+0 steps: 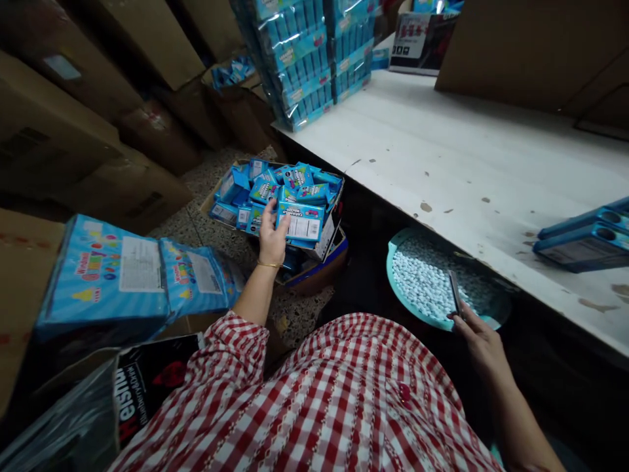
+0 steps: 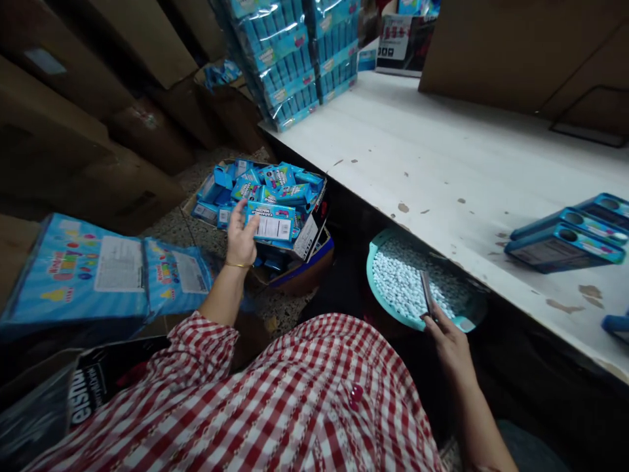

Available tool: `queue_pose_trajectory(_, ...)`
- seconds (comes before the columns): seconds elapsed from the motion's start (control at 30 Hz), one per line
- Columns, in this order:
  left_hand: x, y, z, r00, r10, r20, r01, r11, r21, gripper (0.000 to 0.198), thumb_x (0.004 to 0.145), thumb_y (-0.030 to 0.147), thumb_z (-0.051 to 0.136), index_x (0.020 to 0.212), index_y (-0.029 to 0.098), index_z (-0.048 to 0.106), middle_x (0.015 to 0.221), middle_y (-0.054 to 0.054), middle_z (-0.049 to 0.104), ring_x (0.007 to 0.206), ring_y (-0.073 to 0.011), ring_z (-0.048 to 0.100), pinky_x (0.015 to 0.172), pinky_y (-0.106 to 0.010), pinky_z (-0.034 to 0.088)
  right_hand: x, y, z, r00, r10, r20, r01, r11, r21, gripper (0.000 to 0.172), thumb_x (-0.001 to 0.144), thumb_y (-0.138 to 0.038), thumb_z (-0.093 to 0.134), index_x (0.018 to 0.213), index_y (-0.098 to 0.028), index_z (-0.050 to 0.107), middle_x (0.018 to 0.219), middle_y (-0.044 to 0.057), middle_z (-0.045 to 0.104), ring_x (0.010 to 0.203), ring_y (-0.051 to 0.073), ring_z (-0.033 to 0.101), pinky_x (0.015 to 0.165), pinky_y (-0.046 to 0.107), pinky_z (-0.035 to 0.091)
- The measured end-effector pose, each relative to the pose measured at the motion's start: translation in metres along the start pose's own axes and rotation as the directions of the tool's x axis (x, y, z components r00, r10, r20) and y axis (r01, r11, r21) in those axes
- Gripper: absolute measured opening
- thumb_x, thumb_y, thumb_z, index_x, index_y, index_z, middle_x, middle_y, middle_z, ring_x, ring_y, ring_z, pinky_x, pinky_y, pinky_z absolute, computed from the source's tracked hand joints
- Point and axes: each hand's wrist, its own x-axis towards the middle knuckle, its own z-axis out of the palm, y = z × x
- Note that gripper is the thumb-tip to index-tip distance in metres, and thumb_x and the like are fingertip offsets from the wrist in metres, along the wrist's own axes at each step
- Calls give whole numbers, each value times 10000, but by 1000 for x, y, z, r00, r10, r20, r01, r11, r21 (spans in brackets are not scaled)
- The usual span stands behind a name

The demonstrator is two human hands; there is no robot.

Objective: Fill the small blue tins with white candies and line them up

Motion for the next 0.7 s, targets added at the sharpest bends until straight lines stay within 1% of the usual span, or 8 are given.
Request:
queue_pose_trajectory(0.1,-16,-2,38,899,-336,282,398,895,-201,476,809,435,522,1208,189,437,1024,-80,637,926,-211,624,798,-362,507,3,-4,6,999,-47,-12,47,999,-3,622,628,-495,638,1185,-221,607,1156,31,618,1125,261,516,895,355,453)
queue_pose_trajectory(0.17,-34,-8,62,815,-405,415,506,845,-171,521,714,426,631,1139,173,467,987,-76,637,870,-203,630,755,-345,515,4,-6,5,993,-114,8,114,992,-48,543,682,-481,590,1151,-211,629,1162,46,613,1119,259,511,888,359,447)
queue_pose_trajectory(0.27,-62,-17,85,758,-356,547,423,906,4,631,527,363,770,1059,165,494,906,-48,631,820,-184,622,738,-315,508,6,-4,-13,961,-272,56,277,923,-269,486,779,-401,493,1201,-182,593,1074,74,629,1004,223,547,853,341,438)
queue_pose_trajectory(0.33,-79,-22,94,690,-313,652,285,946,153,617,459,329,805,991,170,538,874,-37,631,813,-184,612,746,-308,500,4,-2,-34,933,-355,64,331,774,-540,457,823,-333,446,1236,-178,565,985,84,626,888,201,547,780,318,431)
queue_pose_trajectory(0.5,-124,-32,107,349,-350,870,197,934,297,487,470,300,799,899,177,604,829,-11,643,748,-161,596,725,-283,492,-8,-2,-84,935,-334,119,217,274,-937,410,855,-219,400,1226,-192,572,885,113,598,716,189,455,606,306,308)
queue_pose_trajectory(0.53,-130,-34,109,317,-361,877,215,928,304,475,487,303,791,904,175,603,814,-6,643,737,-155,595,722,-281,492,-9,-3,-87,934,-332,131,212,219,-953,407,859,-216,393,1222,-179,574,880,123,591,720,195,446,602,313,286)
queue_pose_trajectory(0.6,-134,-37,116,371,-363,855,248,926,286,476,517,316,776,934,171,597,819,-7,643,749,-154,595,738,-282,492,-8,-5,-85,928,-346,140,205,158,-966,405,872,-227,377,1220,-152,570,877,135,576,747,208,437,609,325,256)
queue_pose_trajectory(0.7,-120,-36,138,551,-299,779,270,947,172,508,566,347,751,1010,167,583,910,-30,647,834,-170,602,796,-292,487,10,-4,-57,924,-343,168,237,168,-957,420,870,-194,372,1254,-134,531,910,139,562,790,218,427,629,337,233)
